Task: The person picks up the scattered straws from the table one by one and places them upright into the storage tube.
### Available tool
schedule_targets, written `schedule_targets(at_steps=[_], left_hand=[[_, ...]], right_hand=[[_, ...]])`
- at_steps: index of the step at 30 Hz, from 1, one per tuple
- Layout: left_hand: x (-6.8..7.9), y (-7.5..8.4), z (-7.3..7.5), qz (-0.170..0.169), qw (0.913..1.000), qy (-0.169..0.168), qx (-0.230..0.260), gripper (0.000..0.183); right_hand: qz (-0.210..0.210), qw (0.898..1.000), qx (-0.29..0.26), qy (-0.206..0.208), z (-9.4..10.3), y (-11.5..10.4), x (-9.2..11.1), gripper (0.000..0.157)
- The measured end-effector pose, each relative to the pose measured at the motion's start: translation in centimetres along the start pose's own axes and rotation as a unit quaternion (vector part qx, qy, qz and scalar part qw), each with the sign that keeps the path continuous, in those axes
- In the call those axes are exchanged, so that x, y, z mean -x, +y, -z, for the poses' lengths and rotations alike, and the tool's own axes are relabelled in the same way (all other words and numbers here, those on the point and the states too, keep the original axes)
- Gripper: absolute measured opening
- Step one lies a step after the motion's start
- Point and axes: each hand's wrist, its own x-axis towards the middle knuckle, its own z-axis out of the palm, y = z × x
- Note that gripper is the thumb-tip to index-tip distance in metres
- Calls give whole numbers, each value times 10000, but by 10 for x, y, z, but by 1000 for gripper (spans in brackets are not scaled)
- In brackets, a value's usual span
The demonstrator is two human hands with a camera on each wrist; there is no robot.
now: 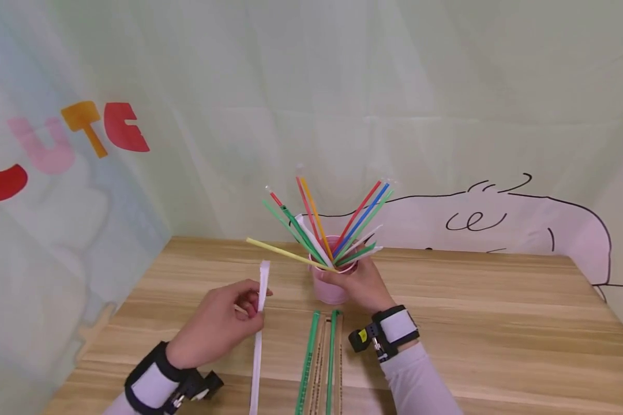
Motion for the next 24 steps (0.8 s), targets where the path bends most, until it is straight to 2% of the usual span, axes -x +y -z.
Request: schedule_targets(at_steps=[2, 4, 7, 10, 12, 15, 21, 24], left_hand=[[1, 9, 15, -156, 9976, 219, 633, 17], [0, 16, 25, -334, 9885, 395, 1419, 13], [-4, 22, 31, -599, 9655, 597, 2463, 15], [-13, 22, 27, -795, 9415, 774, 3182, 20], [-21, 19, 22, -931, 9295, 943, 3442, 21], [-34, 12, 15, -1114, 9181, 1208, 3607, 23], [-55, 2, 10, -1236, 9059, 1561, 3738, 22], [-63, -1, 3, -1144, 9063, 1640, 3724, 22]], right_hand=[[-12, 10000, -25, -13, 0, 0, 0, 65], [-58, 10000, -1, 5, 0, -1, 0, 66], [-110, 9999, 57, 17, 0, -1, 1, 66], [-107, 9999, 86, 19, 0, 0, 1, 64], [-78, 10000, 35, 32, 0, 1, 1, 63], [-47, 9999, -120, 39, 1, 2, 3, 65], [-72, 9999, -66, 72, -1, 0, 2, 68], [-56, 9999, -69, 60, -1, 0, 1, 70]])
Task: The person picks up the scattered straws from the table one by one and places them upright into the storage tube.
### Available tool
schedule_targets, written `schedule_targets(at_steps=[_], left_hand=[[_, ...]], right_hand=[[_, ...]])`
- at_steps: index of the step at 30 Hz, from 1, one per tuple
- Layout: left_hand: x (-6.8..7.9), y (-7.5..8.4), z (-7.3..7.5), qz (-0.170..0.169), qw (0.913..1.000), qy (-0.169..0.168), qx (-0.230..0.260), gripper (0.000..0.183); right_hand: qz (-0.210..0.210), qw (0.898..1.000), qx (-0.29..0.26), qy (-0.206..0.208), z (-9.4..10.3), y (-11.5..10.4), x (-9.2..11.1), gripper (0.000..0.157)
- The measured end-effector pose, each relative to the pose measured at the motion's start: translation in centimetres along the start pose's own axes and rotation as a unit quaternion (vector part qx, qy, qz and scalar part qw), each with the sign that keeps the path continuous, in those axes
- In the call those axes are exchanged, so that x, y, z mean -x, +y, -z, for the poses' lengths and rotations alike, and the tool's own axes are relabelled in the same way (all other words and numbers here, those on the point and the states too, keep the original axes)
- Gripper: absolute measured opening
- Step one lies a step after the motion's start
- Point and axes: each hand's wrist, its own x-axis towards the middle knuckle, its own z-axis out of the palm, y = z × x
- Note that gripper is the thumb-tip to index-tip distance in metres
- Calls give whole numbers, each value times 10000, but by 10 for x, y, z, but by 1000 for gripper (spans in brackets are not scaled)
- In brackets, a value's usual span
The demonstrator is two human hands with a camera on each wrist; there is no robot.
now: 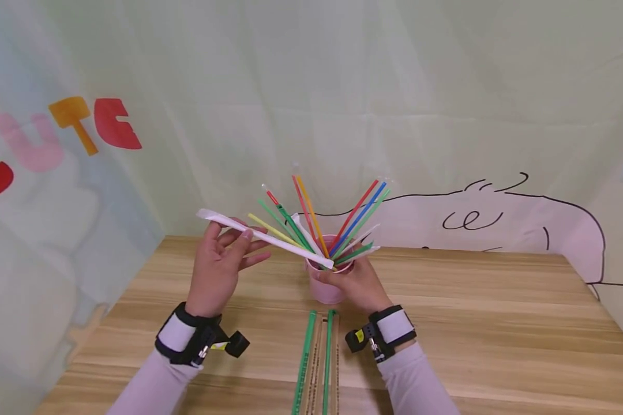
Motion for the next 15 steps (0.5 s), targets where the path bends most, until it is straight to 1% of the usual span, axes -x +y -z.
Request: schedule_targets(at_steps=[4, 6, 9, 12, 13, 15], left_hand=[[-4, -17, -8, 199, 9990, 20, -400, 25], [-5, -27, -13, 352, 9964, 3, -766, 26], [-6, -38, -20, 615, 9870, -43, -1485, 25], [-7, -48, -24, 842, 9734, -102, -2130, 23], [-7, -51, -25, 904, 9696, -127, -2272, 24], [-6, -57, -25, 1019, 9646, -211, -2424, 29]], right_hand=[[63, 9999, -74, -55, 1, 0, -1, 69], [66, 9999, -120, -85, 1, -1, -1, 68], [49, 9998, -128, -121, 0, -2, -1, 67], [12, 9999, -112, -118, 0, -2, 0, 66], [-3, 9999, -107, -105, 0, -2, 0, 67], [-18, 9999, -128, -86, -1, -2, 0, 67]])
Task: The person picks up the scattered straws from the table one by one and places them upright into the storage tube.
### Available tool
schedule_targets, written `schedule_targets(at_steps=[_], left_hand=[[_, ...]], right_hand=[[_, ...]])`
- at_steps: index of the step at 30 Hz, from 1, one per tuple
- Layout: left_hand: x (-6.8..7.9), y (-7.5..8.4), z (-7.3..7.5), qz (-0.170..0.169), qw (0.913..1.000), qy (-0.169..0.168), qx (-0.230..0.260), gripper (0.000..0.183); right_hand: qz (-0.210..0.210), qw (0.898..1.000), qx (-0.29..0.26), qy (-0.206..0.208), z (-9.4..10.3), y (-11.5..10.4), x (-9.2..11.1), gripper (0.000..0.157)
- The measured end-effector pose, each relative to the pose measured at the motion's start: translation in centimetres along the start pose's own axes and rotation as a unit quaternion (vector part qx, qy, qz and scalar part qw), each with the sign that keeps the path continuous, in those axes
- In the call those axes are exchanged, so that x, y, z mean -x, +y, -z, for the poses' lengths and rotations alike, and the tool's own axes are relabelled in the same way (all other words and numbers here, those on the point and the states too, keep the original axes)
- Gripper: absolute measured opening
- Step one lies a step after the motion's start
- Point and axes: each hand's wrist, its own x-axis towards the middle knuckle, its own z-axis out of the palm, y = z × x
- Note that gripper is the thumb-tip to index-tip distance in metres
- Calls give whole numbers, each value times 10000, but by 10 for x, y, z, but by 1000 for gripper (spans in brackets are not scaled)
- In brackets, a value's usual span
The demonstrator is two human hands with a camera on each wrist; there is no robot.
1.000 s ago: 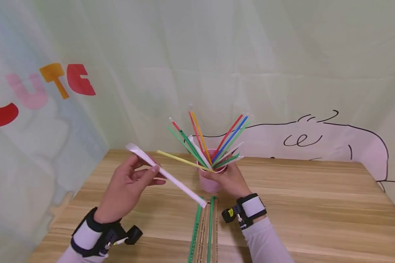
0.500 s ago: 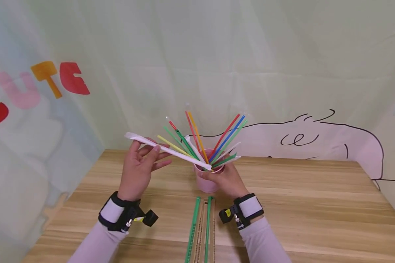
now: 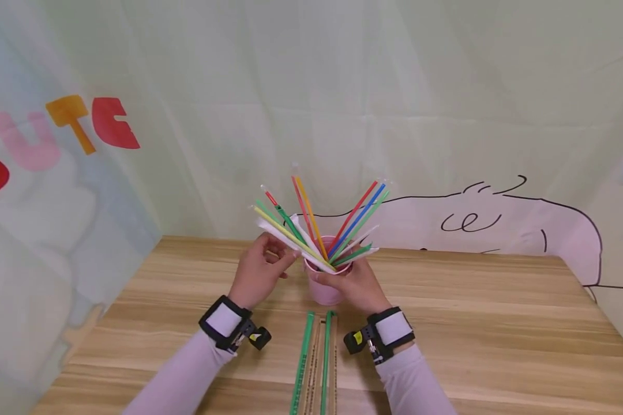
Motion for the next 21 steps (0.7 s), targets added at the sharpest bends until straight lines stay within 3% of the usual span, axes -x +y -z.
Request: schedule_targets(at_steps=[3, 6, 12, 16, 21], left_hand=[[1, -9, -3, 164, 9994, -266, -123, 44], [2, -18, -4, 196, 9969, -750, -110, 59], [1, -26, -11, -211, 9858, -1656, -196, 98], [1, -22, -24, -754, 9818, -1718, -279, 112], [3, -2, -38, -1339, 9760, -1648, 479, 92]], right_hand=[[0, 10000, 15, 16, 0, -1, 0, 68], [47, 10000, 37, -41, -1, -1, -1, 68], [64, 9999, -61, -72, -1, -1, -1, 69], [59, 9999, -109, -67, 0, 0, -1, 68], [74, 9995, -231, -202, 1, 3, -1, 65]])
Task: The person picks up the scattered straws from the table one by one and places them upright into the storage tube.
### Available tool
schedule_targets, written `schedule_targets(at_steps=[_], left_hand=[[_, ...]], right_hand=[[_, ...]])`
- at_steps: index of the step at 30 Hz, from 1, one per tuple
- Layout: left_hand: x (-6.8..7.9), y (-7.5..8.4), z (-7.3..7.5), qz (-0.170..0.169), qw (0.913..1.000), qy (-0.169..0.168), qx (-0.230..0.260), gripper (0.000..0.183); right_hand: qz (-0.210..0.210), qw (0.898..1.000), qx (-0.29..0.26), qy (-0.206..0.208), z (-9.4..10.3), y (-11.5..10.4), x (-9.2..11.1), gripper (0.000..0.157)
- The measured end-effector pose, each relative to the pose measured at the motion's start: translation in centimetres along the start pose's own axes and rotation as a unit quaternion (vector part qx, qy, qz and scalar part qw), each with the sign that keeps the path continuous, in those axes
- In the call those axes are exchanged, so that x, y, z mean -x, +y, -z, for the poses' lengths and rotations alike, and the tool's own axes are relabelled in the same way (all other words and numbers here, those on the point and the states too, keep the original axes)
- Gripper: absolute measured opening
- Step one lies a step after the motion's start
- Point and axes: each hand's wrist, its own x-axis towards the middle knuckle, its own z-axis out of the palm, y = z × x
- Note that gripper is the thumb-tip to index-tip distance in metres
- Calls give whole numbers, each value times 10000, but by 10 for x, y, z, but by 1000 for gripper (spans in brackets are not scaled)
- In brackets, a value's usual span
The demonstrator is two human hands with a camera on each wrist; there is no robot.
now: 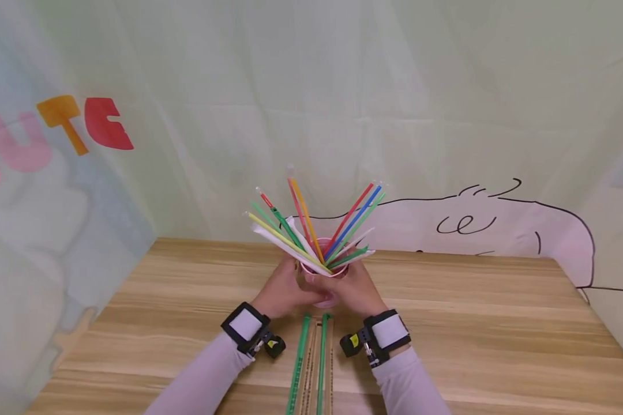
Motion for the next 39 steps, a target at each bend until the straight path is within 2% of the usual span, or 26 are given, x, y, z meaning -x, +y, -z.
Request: schedule_targets(at_steps=[2, 5, 10, 12, 16, 18, 25, 28, 31, 33, 35, 37, 39], left_hand=[[-3, 3, -4, -62, 9998, 57, 162, 86], [-3, 2, -9, 125, 9996, 202, 139, 87], [-6, -21, -16, 300, 9986, 428, -109, 88], [-8, -32, -18, 265, 9982, 488, -210, 87], [-10, -37, -18, 249, 9982, 509, -198, 81], [-10, -38, -18, 295, 9981, 494, -225, 80], [-8, -35, -20, 475, 9979, 429, -116, 77], [-7, -33, -19, 501, 9979, 392, -88, 78], [-7, -32, -18, 634, 9971, 400, -156, 79], [-7, -31, -18, 791, 9957, 423, -228, 83], [-7, -31, -18, 909, 9945, 457, -265, 87], [-7, -31, -19, 973, 9938, 470, -248, 91], [-7, -32, -19, 915, 9945, 478, -193, 92]], right_hand=[[-7, 10000, -28, -31, 0, 1, 0, 64], [-62, 10000, -8, -6, 0, 0, 1, 63], [-135, 9999, 45, 53, -1, -2, 1, 61], [-168, 9998, 80, 90, -2, -3, 1, 61], [-158, 9998, 103, 93, -3, -4, 0, 61], [-159, 9997, 120, 114, -3, -4, 0, 62], [-393, 9990, 214, 89, -6, -35, 8, 63], [-384, 9987, 326, 98, -4, -31, 8, 65], [-214, 9971, 694, 211, 0, -23, 8, 73], [-210, 9933, 1095, 297, 5, -20, 13, 80], [-488, 9850, 1602, 412, 9, -21, 22, 86], [-863, 9730, 2098, 423, 11, -24, 33, 87], [-1254, 9558, 2627, 419, 11, -28, 46, 80]])
